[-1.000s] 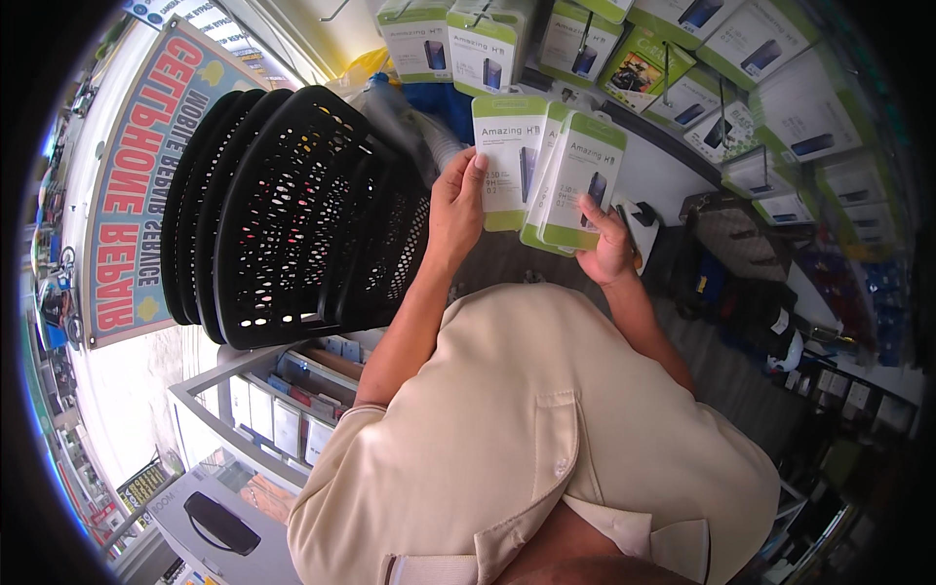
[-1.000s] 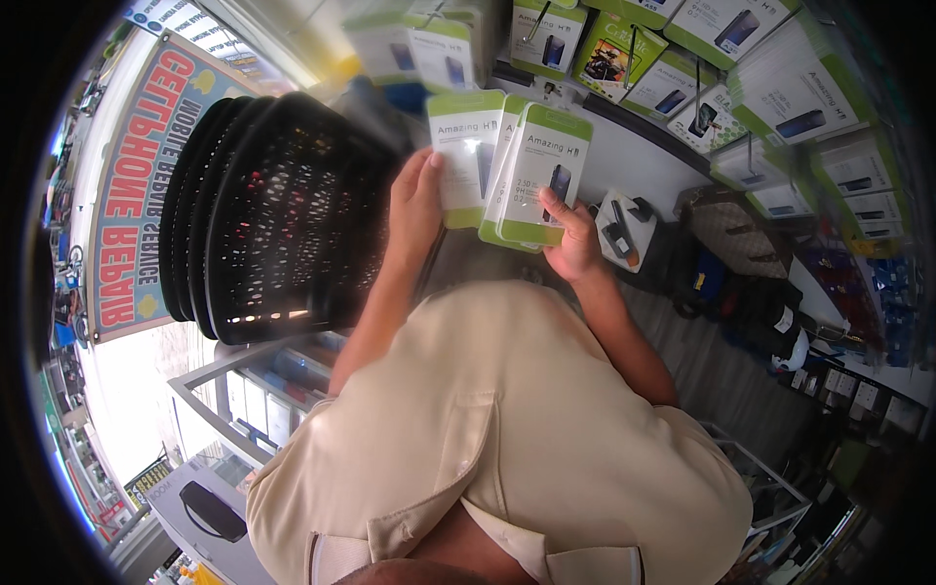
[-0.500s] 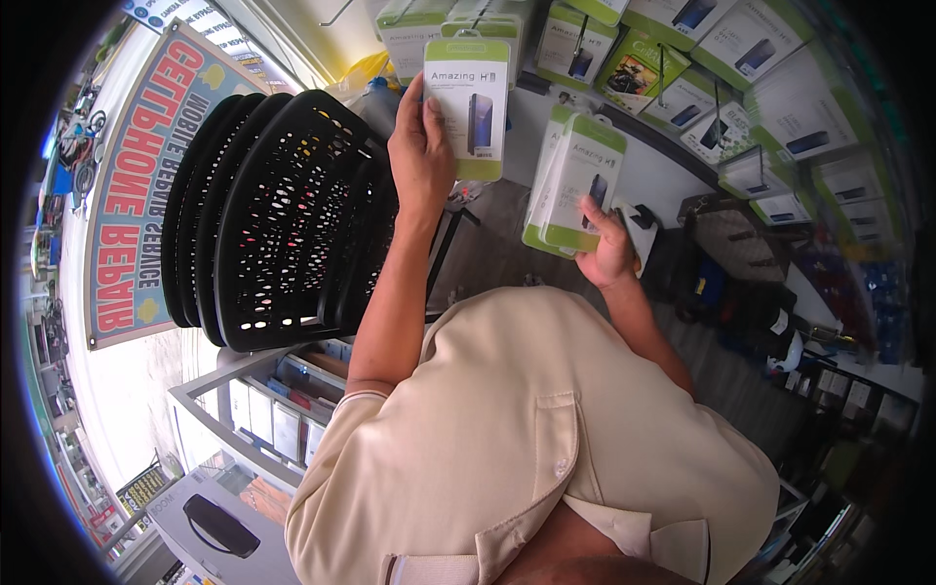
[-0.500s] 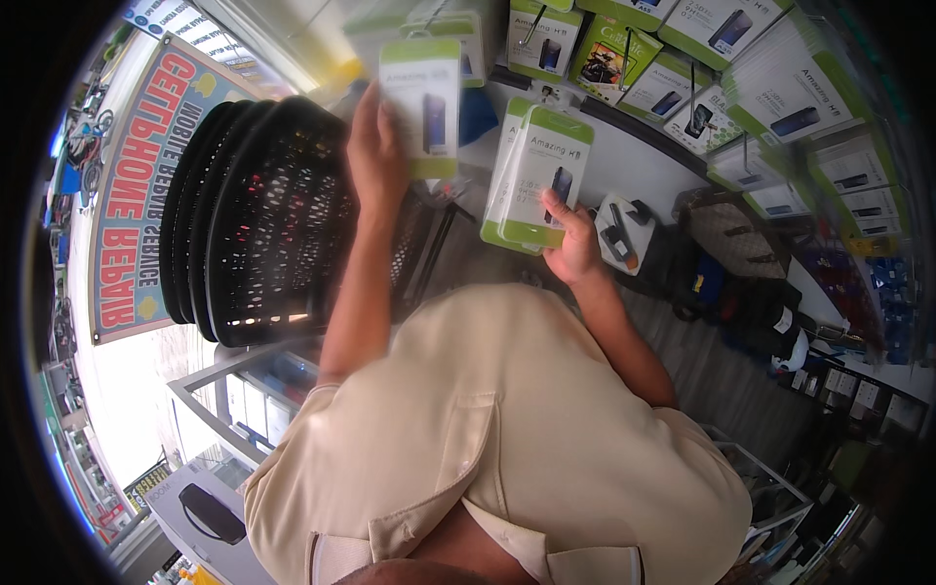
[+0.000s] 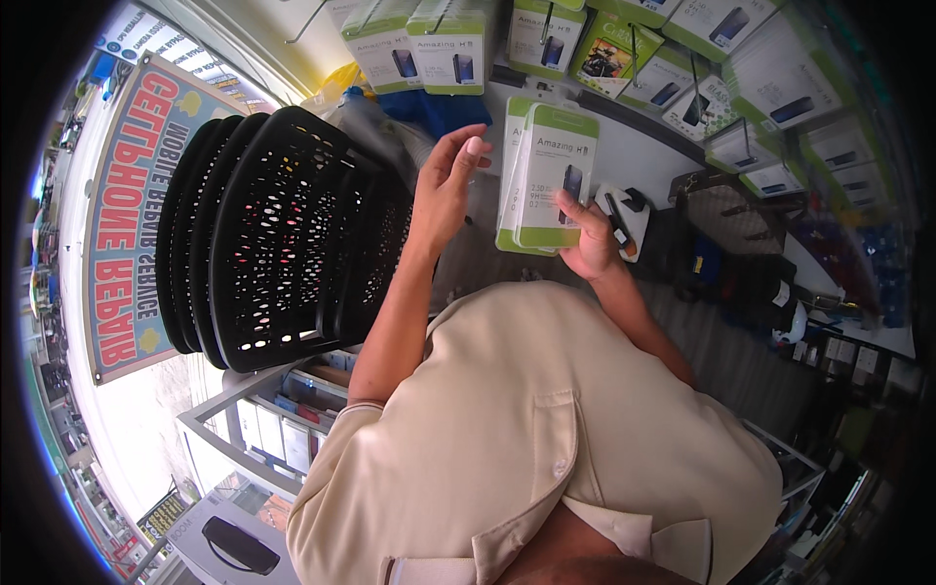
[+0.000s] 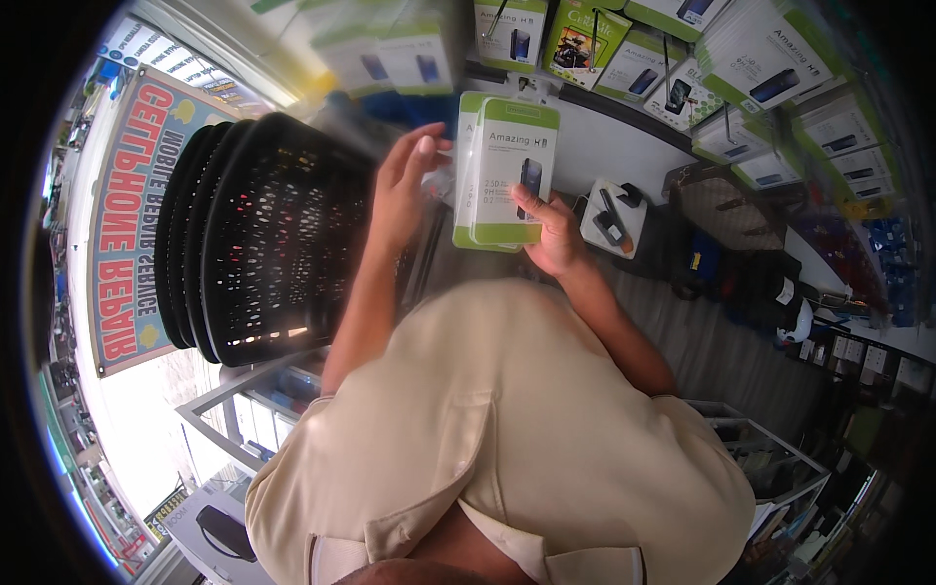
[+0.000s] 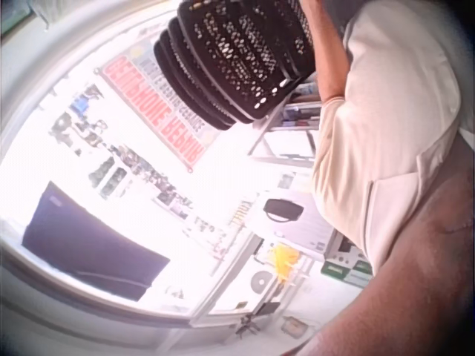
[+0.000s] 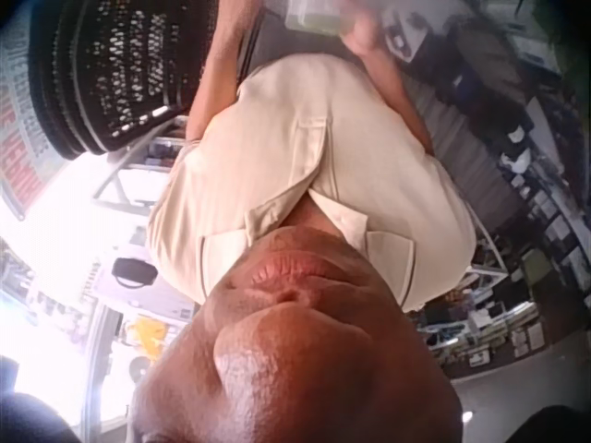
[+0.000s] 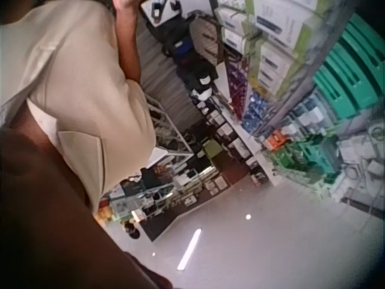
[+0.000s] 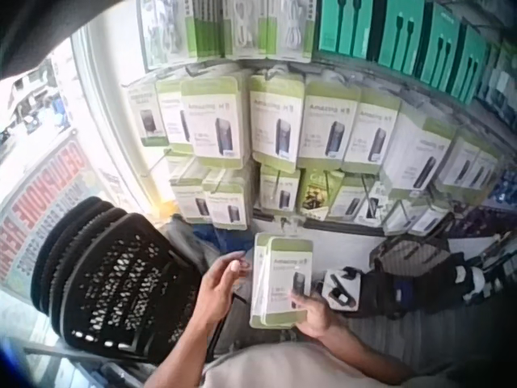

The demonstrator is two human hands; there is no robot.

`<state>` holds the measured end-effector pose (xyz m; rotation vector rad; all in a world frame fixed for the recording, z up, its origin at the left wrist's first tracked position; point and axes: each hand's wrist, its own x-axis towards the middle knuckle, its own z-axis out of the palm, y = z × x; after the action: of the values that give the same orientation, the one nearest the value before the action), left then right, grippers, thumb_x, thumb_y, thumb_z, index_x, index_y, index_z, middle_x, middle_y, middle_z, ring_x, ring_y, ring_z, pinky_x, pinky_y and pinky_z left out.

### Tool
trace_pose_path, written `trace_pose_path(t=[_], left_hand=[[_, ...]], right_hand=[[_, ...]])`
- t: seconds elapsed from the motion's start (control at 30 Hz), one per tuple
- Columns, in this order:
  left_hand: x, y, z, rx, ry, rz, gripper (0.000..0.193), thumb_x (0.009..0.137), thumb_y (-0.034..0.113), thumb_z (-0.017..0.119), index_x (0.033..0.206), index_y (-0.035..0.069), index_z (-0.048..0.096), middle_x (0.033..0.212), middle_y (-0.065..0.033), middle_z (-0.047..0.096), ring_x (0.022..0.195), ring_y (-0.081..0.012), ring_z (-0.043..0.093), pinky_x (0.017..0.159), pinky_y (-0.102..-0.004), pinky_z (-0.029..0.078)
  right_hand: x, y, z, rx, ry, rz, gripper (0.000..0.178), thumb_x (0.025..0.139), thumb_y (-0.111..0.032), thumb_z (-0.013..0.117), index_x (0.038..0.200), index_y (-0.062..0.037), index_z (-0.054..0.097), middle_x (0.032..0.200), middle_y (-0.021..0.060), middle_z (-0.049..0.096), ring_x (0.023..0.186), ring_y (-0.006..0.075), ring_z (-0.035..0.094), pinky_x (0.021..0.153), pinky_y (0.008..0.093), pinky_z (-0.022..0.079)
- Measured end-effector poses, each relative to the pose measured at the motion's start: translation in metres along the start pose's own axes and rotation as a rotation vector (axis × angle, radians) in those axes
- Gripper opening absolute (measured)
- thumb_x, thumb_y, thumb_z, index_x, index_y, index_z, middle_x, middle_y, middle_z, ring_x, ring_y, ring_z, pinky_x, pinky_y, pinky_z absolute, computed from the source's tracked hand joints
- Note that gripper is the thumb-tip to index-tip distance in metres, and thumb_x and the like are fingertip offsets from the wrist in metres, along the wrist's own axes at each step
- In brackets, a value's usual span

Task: The person walks through a mobile repair shop, picks up a correction pen and writes in a ledger, then moves to a display rack and repeatedly picks up, fans, and places back multiple packaged phone accessories. The person also briefly handles a yellow phone case and a yellow paper.

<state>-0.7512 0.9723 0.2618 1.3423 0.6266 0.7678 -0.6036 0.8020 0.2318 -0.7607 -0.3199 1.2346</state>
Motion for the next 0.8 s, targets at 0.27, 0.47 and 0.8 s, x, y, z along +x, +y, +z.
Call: trace_pose_path(t=[0.27, 0.47, 0.8], left_hand=[[-0.036, -0.013, -0.006, -0.083, 0.051, -0.262, 0.040, 0.110, 0.037, 0.057, 0.119, 0.002, 0.072, 0.096, 0.0005, 0.071, 0.082, -0.0062, 0.059, 0.079, -0.0241, 0.049], [-0.033, -0.017, -0.010, -0.061, 0.266, -0.137, 0.041, 0.111, 0.036, 0.054, 0.118, -0.001, 0.068, 0.095, -0.0017, 0.068, 0.083, -0.0074, 0.058, 0.077, -0.0260, 0.049], [0.008, 0.044, -0.029, 0.193, 0.504, 0.335, 0.038, 0.108, 0.030, 0.059, 0.126, -0.003, 0.067, 0.113, -0.0120, 0.071, 0.103, -0.0185, 0.064, 0.093, -0.0319, 0.050]], right_hand=[[0.007, 0.007, 0.012, -0.128, -0.031, 0.172, 0.047, 0.103, -0.026, 0.067, 0.141, -0.0020, 0.054, 0.128, 0.0081, 0.065, 0.119, 0.0183, 0.062, 0.102, 0.0348, 0.049], [0.011, 0.015, 0.021, -0.191, -0.061, 0.191, 0.041, 0.103, -0.021, 0.066, 0.137, 0.0001, 0.059, 0.127, 0.0092, 0.067, 0.115, 0.0180, 0.064, 0.101, 0.0344, 0.050], [0.007, 0.012, 0.007, -0.104, 0.041, 0.101, 0.036, 0.102, -0.020, 0.068, 0.132, -0.0021, 0.060, 0.120, 0.0060, 0.068, 0.110, 0.0177, 0.065, 0.099, 0.0347, 0.051]])
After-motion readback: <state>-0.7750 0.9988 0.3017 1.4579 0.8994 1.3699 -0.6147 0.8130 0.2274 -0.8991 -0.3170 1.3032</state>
